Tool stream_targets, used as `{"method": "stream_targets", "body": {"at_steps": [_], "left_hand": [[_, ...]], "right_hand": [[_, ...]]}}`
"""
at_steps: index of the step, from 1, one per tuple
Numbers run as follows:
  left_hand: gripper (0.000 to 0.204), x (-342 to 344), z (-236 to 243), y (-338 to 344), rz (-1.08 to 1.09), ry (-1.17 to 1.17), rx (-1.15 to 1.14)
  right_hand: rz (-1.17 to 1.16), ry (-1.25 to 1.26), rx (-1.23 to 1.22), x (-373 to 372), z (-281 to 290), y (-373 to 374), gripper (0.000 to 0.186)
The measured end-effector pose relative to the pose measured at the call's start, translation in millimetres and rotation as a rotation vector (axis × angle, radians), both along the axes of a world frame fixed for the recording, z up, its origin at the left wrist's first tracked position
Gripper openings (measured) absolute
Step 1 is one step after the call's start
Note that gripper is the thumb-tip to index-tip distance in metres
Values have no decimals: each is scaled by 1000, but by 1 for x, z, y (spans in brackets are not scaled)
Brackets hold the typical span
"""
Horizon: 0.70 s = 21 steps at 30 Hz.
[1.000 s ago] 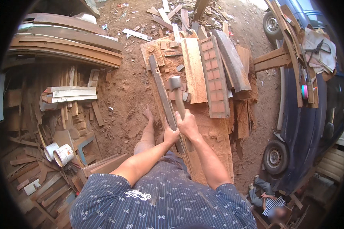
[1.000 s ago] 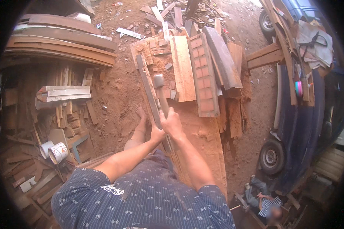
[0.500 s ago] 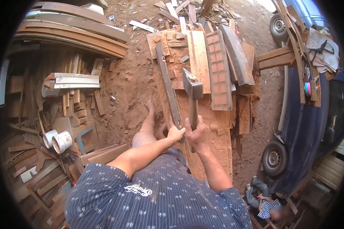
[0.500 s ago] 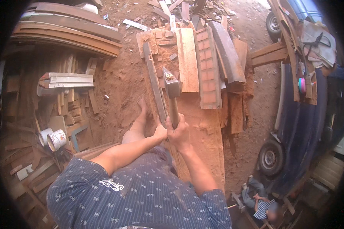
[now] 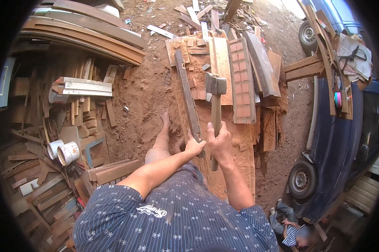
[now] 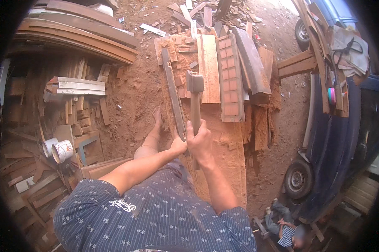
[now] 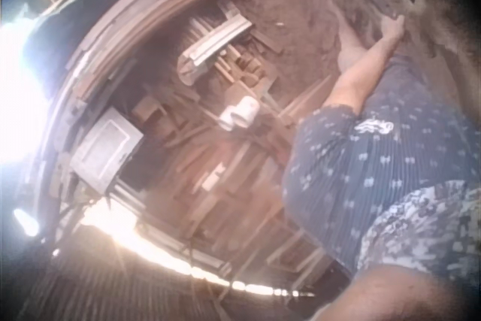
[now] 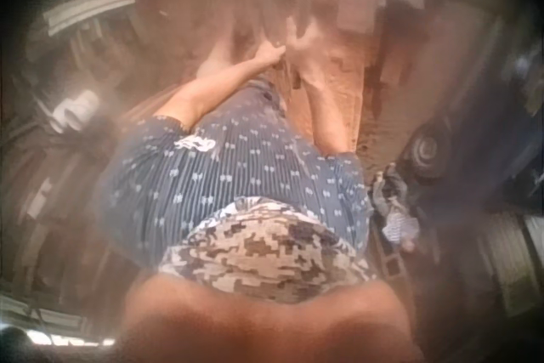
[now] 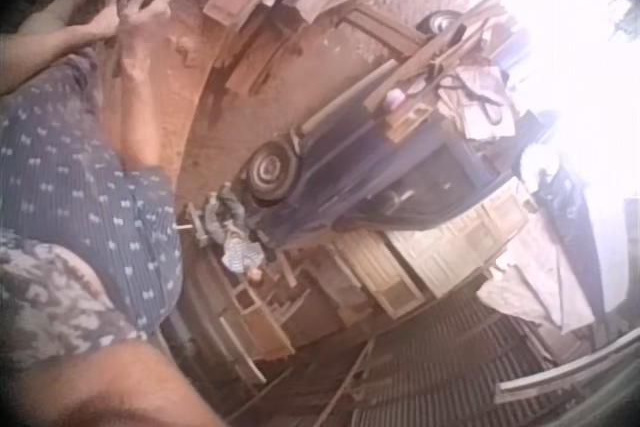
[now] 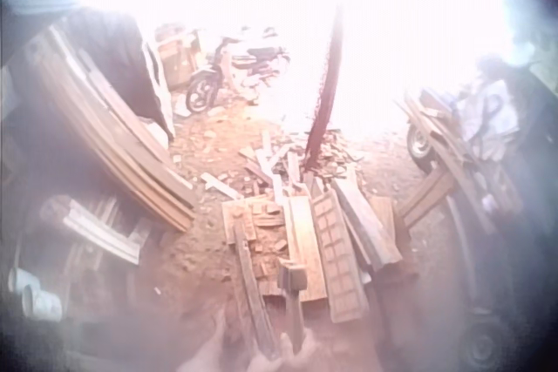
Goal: The person uses a circular saw to cut a long wooden plank into smaller sections. They then use a hammer to split the cut pieces into thinner strips. The person handles the wood and tools directly, working in an outdoor area with scattered debris.
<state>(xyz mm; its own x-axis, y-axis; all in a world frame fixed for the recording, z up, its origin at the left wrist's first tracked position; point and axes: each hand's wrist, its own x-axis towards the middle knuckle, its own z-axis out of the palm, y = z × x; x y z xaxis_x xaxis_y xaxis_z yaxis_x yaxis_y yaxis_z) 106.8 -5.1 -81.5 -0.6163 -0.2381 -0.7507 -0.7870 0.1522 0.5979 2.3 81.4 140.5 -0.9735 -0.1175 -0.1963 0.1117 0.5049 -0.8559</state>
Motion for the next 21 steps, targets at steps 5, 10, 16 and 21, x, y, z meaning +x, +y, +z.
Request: {"method": "stream_targets", "body": {"at_steps": [5, 10, 16, 21], "left_hand": [[131, -4, 9, 4, -25, 39, 59], [123, 11, -35, -3, -14, 396, -110], [123, -5, 25, -5, -54, -69, 23], [127, -8, 30, -3, -65, -103, 27]], "right_hand": [[115, -156, 189, 2, -70, -3, 36], [92, -195, 213, -33, -142, 15, 42], [-4, 16, -22, -6, -32, 10, 40], [115, -177, 173, 1, -70, 6, 39]]}}
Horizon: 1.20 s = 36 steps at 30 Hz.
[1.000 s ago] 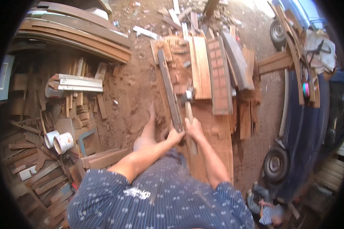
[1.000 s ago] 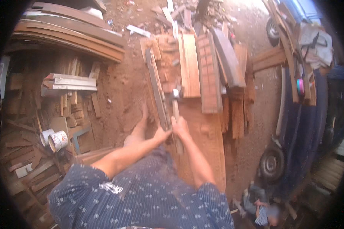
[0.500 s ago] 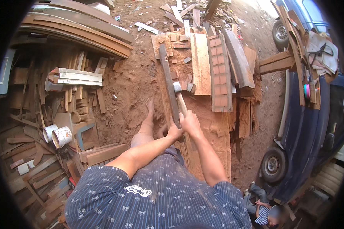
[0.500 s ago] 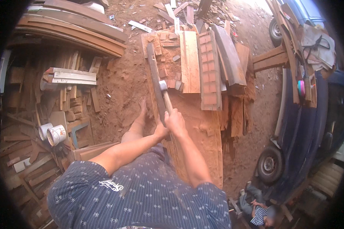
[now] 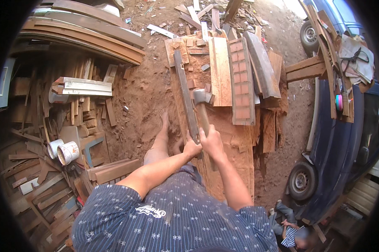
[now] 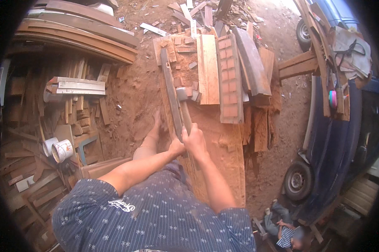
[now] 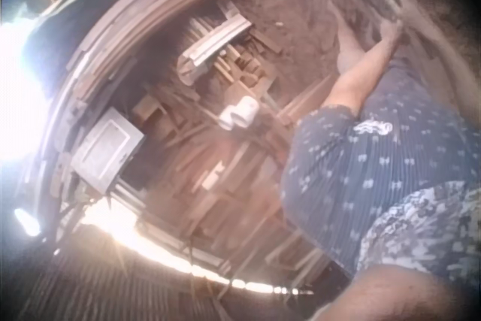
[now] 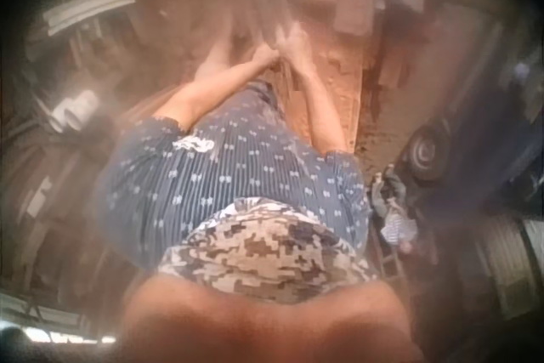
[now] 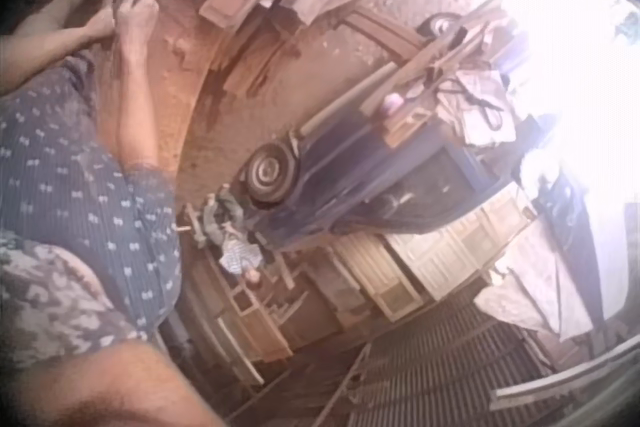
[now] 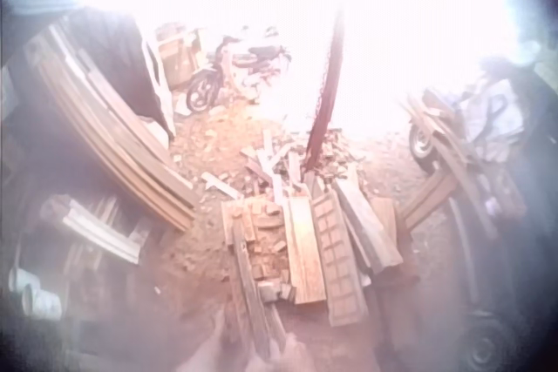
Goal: The person uses a circular saw to cut a long wooden plank into smaller sections. They then use a hammer to split the cut pieces into thinner strips. The person handles the wood and tools directly, working in an outdoor area with scattered debris.
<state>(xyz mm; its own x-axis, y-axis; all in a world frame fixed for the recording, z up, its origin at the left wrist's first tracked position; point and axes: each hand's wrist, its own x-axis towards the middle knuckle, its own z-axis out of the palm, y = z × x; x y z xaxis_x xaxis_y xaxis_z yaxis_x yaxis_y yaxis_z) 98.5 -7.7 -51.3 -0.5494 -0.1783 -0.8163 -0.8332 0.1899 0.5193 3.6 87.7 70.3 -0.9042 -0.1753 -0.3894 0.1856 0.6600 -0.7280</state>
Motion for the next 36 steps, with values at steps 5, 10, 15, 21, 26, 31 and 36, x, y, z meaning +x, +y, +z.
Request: {"method": "stream_targets", "body": {"at_steps": [5, 10, 15, 21, 26, 31, 36], "left_hand": [[118, 20, -65, -7, 29, 350, -16], [119, 11, -28, -3, 24, 112, -2], [122, 9, -26, -3, 28, 84, -18], [123, 3, -38, -5, -51, 165, 23], [116, 16, -51, -4, 46, 253, 98], [105, 16, -54, -4, 78, 300, 169], [87, 16, -50, -10, 8, 331, 75]], "right_hand": [[-66, 10, 11, -22, -90, 20, 42], [-132, 133, -182, -15, -4, 23, 32], [-41, 29, -151, -1, 37, 0, 40], [67, -200, 130, -15, -63, 9, 52], [-31, -155, -60, -3, 0, 2, 46], [-49, -127, -87, -4, -24, 1, 46], [86, -201, 66, -11, -88, 33, 53]]}}
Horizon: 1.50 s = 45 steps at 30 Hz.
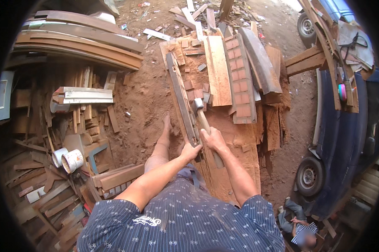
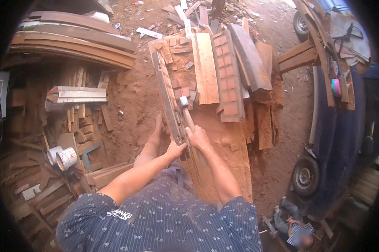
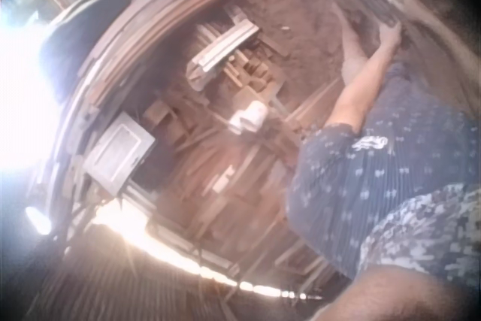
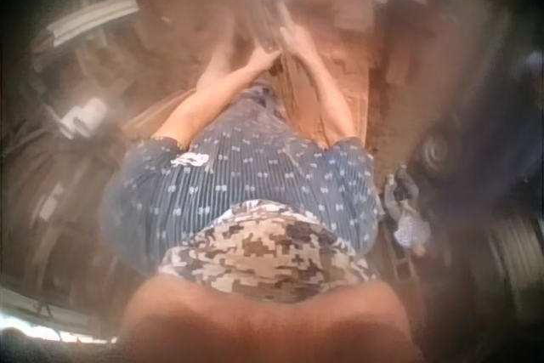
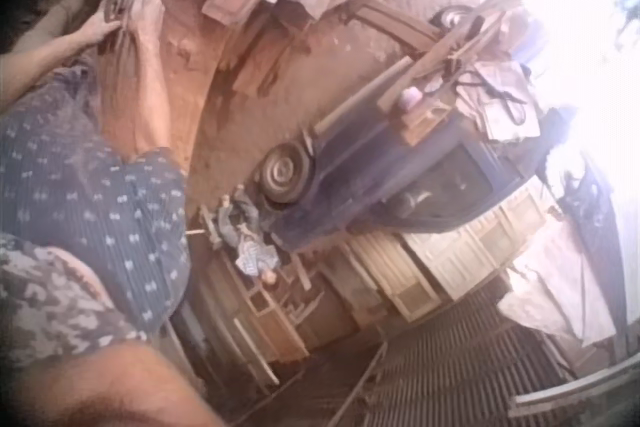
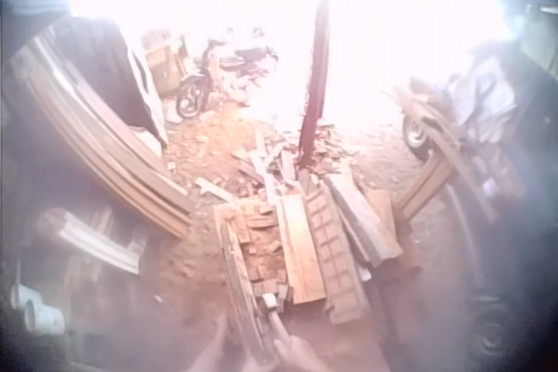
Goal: The person uses a circular saw to cut a long wooden plank into smaller sections. They then use a hammer to split the cut pieces into thinner strips. The person handles the wood and tools directly, working in an outdoor area with scattered debris.
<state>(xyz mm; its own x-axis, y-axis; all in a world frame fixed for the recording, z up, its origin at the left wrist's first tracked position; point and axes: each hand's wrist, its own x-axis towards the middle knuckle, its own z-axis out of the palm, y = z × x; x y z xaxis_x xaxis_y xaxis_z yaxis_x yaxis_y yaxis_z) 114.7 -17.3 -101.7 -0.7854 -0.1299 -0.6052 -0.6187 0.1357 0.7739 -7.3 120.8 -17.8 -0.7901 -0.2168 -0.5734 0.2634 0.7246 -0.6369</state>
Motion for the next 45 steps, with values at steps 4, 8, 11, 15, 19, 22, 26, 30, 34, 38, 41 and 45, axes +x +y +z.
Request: {"method": "stream_targets", "body": {"at_steps": [4, 8, 11, 15, 19, 22, 26, 30, 34, 38, 41, 45], "left_hand": [[53, 6, 5, 0, 111, -12, 24], [53, 9, -1, 0, 132, 42, 69], [53, 8, 3, -2, 131, 23, 83], [76, -15, 32, 1, 30, 2, 21], [67, -1, 29, 4, 171, -15, 7], [76, 2, 19, -5, 55, -88, 99], [76, -4, 18, 1, 85, -75, 129], [83, -21, 20, -6, 33, -60, 41], [105, 29, 18, 13, 67, 157, -15], [109, 71, 22, 34, 92, 176, 10], [108, 71, 25, 31, 59, 102, -8], [106, 67, 32, 30, 23, 128, -13]], "right_hand": [[-110, 78, -168, 12, 71, -13, 45], [-235, 269, -380, 21, 107, -24, 41], [-141, 243, -268, 16, 73, -24, 40], [-72, 17, -201, -7, 18, -8, 42], [-94, 107, -162, -3, 75, -20, 43], [-145, 110, -266, 12, 97, -28, 44], [18, 64, -6, -3, 51, -33, 47], [-22, -80, -31, -6, 16, -11, 53], [-160, 1, -163, 27, 71, 0, 50], [-189, 243, -328, 64, 111, 5, 34], [-197, 366, -317, 77, 131, -4, 36], [61, 332, 17, 70, 68, 6, 46]]}}
